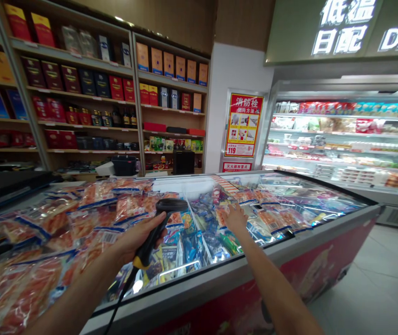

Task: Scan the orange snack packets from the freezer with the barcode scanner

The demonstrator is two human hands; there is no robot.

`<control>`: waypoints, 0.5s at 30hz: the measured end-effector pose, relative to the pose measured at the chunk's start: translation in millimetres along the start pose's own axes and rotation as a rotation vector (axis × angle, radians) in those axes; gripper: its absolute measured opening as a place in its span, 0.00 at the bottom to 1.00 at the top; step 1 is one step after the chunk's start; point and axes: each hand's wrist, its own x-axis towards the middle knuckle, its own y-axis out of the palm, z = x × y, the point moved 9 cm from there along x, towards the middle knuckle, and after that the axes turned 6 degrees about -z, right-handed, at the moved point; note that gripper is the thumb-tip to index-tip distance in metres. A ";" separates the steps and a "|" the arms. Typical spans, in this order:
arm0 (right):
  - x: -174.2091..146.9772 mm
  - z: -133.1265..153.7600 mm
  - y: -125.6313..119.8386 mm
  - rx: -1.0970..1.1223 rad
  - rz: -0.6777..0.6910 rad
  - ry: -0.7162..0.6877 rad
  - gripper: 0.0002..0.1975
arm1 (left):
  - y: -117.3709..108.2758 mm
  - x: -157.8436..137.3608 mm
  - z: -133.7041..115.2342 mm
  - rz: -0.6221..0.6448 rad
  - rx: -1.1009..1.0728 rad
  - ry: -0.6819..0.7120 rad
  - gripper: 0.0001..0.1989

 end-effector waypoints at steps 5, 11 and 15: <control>-15.6 58.9 19.6 -0.040 0.150 -0.270 0.23 | -7.1 -0.7 -3.3 -0.002 -0.007 0.022 0.17; -13.9 74.8 2.8 0.106 0.051 -0.329 0.22 | -18.3 -6.3 -6.8 -0.010 -0.004 0.046 0.18; 6.9 22.0 4.4 0.267 -0.005 0.025 0.23 | -25.7 -10.3 -7.7 -0.037 0.008 0.048 0.18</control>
